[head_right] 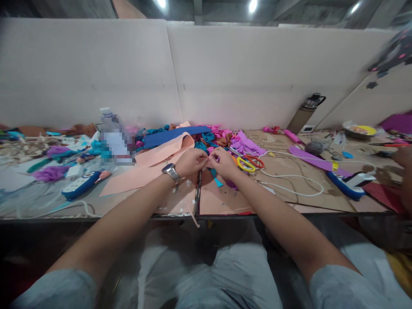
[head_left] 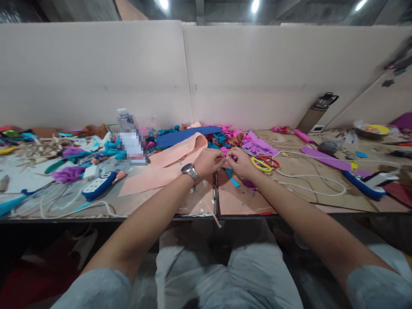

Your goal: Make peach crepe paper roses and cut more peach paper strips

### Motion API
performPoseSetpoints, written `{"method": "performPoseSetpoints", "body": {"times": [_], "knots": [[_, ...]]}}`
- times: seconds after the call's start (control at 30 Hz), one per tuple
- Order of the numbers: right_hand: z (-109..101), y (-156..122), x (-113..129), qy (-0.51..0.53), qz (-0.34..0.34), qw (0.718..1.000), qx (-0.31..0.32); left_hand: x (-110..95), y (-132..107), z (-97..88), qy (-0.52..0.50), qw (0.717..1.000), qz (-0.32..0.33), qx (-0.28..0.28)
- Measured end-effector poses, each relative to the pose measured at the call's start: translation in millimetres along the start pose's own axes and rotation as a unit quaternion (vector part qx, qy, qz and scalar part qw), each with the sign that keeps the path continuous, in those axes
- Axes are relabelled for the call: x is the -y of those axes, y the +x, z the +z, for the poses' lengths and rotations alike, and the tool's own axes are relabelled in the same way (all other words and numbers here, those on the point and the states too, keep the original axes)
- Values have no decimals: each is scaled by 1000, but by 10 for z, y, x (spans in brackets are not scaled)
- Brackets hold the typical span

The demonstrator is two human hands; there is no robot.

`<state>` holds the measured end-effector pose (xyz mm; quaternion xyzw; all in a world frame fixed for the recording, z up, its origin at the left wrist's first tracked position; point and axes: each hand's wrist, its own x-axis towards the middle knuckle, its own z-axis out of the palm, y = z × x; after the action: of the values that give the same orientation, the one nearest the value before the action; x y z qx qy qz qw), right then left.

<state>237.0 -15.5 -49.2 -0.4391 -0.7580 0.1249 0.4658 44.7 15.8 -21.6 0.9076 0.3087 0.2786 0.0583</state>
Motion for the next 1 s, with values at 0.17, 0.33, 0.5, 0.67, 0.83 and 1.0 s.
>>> {"method": "performPoseSetpoints", "body": {"times": [0.17, 0.33, 0.5, 0.67, 0.83, 1.0], "knots": [[34, -1, -24, 2, -1, 1000, 22, -40, -10, -27, -25, 1000, -10, 0], [5, 1, -5, 1, 9, 1000, 21, -82, -35, -75, -75, 996, -44, -7], [-12, -3, 9, 1, 14, 1000, 21, -91, -41, -84, -115, 990, -73, -18], [-10, 0, -32, 3, 23, 1000, 7, -11, -35, -91, -134, 986, -87, -37], [-31, 13, -43, 6, 27, 1000, -1, 108, -26, -85, -146, 981, -111, -58], [-36, 14, -31, 9, 30, 999, -6, 139, -31, -60, -151, 979, -120, -73]]}}
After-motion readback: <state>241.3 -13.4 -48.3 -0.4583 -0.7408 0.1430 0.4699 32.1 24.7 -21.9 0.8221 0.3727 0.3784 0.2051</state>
